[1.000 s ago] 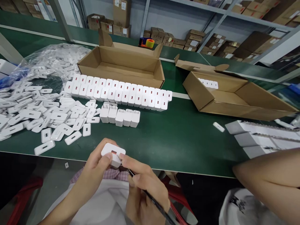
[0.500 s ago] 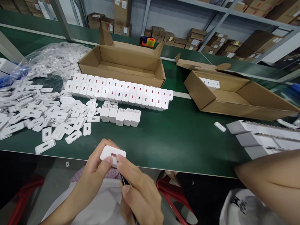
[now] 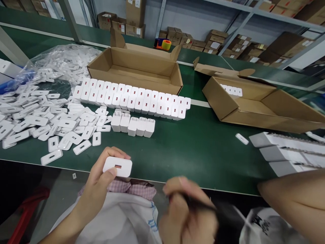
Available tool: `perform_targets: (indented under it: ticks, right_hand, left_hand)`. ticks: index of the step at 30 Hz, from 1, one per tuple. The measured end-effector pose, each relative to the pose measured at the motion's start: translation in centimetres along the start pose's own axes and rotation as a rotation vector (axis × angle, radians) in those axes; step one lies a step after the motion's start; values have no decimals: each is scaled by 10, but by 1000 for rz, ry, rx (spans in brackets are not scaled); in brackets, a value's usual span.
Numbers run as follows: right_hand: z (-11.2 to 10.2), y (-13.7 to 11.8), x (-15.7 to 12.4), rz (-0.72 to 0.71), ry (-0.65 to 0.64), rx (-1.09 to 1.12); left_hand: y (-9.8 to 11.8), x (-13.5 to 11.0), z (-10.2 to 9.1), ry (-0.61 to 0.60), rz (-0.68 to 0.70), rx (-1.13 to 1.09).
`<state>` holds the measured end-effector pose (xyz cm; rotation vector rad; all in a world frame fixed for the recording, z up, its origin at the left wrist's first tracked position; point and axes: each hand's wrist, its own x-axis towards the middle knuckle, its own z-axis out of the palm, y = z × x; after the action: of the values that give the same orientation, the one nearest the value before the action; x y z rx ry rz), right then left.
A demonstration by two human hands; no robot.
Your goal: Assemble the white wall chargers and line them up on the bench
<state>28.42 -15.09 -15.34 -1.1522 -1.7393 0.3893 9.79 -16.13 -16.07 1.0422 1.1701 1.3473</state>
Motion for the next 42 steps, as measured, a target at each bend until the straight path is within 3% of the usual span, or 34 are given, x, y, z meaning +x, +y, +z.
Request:
perform_targets:
  ticks: [5,7,9,13,15,18,22,30,37,42]
  right_hand:
    - [40,46,32,99,-136,-432]
    - [43,44,31,90,-137,-416]
    - [38,29,24,130,-138,-148]
    - [32,-14,6,370,-392,643]
    - [35,-25,1,479,-422,821]
    - [43,-26,-1,531,-332,932]
    - [51,-23,-1,548,-240,978]
    - [70,-28,-1,711,-123,1019]
    - [69,-25,1,644,-144,912]
    - [63,-32,6,393,-131,630]
  left_hand:
    - [-4,-2,-1,-46,376,2]
    - [-6,1,0,-55,520,66]
    - [-8,5,0,-51,647,144]
    - [-12,11,2,-81,767,244]
    - [-13,12,3,-113,776,251]
    - [-12,9,5,-151,757,222]
    - [-9,4,6,-172,646,172]
    - [-7,-2,5,-87,387,126]
    - [-8,0,1,-96,264,-2]
    - [-14,0,0,-102,388,18]
